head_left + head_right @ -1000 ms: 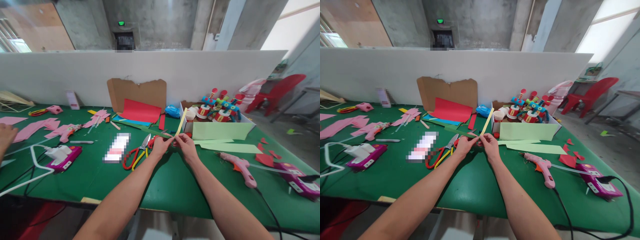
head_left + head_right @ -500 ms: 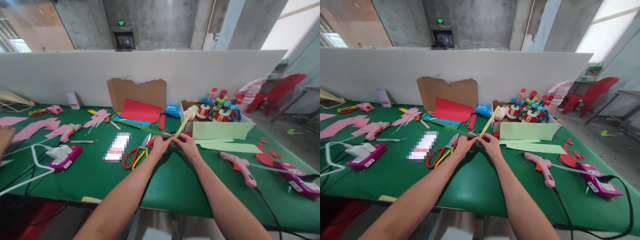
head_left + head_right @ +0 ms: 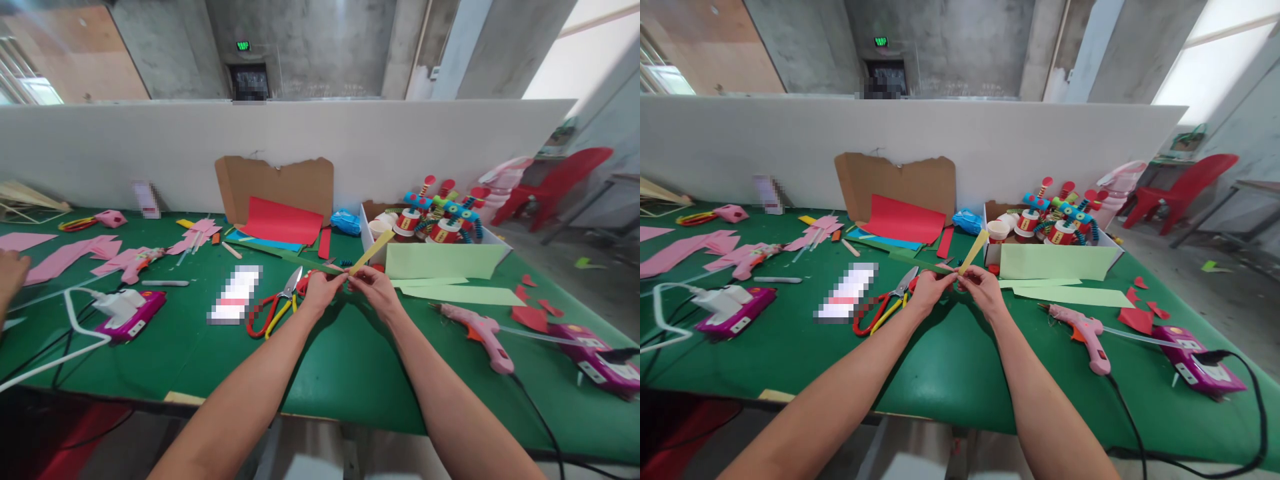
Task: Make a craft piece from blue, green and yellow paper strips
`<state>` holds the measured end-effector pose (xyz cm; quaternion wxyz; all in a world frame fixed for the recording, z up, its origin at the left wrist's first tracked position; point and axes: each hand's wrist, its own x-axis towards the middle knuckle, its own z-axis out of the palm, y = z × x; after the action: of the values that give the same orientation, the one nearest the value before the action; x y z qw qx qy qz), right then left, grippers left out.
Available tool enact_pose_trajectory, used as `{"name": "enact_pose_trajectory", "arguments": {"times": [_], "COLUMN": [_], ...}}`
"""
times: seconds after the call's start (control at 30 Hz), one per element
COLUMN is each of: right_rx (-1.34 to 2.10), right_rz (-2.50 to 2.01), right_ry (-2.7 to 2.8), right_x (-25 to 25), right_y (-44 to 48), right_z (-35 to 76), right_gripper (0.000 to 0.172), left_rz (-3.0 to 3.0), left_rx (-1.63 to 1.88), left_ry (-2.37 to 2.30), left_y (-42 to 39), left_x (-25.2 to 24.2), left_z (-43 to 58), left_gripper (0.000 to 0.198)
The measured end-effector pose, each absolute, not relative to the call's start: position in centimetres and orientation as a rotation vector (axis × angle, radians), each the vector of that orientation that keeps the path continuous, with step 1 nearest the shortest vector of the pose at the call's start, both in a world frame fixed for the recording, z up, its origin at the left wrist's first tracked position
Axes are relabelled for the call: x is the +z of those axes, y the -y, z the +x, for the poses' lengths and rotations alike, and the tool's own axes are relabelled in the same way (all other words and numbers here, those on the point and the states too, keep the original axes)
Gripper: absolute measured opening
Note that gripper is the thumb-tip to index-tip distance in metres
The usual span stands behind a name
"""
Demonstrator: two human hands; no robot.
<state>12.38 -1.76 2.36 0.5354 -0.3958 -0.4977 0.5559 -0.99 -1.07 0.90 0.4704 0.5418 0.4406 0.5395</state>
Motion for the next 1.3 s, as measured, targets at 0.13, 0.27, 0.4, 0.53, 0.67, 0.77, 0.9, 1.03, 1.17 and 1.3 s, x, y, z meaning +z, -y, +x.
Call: {"name": "enact_pose_trajectory", "arguments": {"times": [0.13, 0.27, 0.4, 0.53, 0.67, 0.77, 0.9, 1.03, 1.17, 1.3], "right_rx": [1.337, 1.309, 1.228, 1.155, 1.175, 1.12, 0.901, 0.7, 0.636, 0.628], "right_rz": [-0.952, -0.982, -0.989, -0.99, -1.025, -1.091, -1.186, -1.221, -1.215, -1.26], "right_ry": [1.163, 1.147, 1.196, 1.217, 1.224, 1.327, 1.475, 1.564, 1.56, 1.53], "right_x": [2.2, 2.0, 1.7, 1.5, 1.6, 1.9, 2.3, 2.4, 2.0, 1.7], "right_y": [1.7, 1.6, 1.6, 1.5, 1.4, 1.6, 2.0, 2.1, 1.6, 1.0], "right_z": [12.5, 12.5, 12.4, 12.3, 12.5, 12.7, 12.9, 13.0, 13.4, 14.1], "right_gripper": [0.032, 0.031, 0.029, 0.028, 0.032, 0.029, 0.024, 0.024, 0.025, 0.024], "left_rz": [1.315, 1.331, 1.351, 1.345, 1.319, 1.262, 1.258, 1.255, 1.217, 1.137], "left_rx": [1.312, 1.312, 1.314, 1.347, 1.341, 1.34, 1.334, 1.368, 1.436, 1.515], "left_ry": [-1.065, -1.06, -1.047, -1.039, -0.996, -0.986, -1.001, -1.027, -1.053, -1.066], "left_y": [1.0, 1.0, 1.1, 1.2, 1.2, 1.1, 1.0, 1.2, 1.3, 1.2], "left_x": [0.8, 0.7, 0.8, 1.0, 1.0, 0.8, 0.5, 0.9, 1.3, 1.6], "left_z": [-1.0, -0.9, -1.0, -0.9, -0.8, -0.8, -0.7, -0.7, -0.7, -1.0], "left_gripper": [0.023, 0.024, 0.023, 0.019, 0.02, 0.022, 0.024, 0.021, 0.02, 0.02]}}
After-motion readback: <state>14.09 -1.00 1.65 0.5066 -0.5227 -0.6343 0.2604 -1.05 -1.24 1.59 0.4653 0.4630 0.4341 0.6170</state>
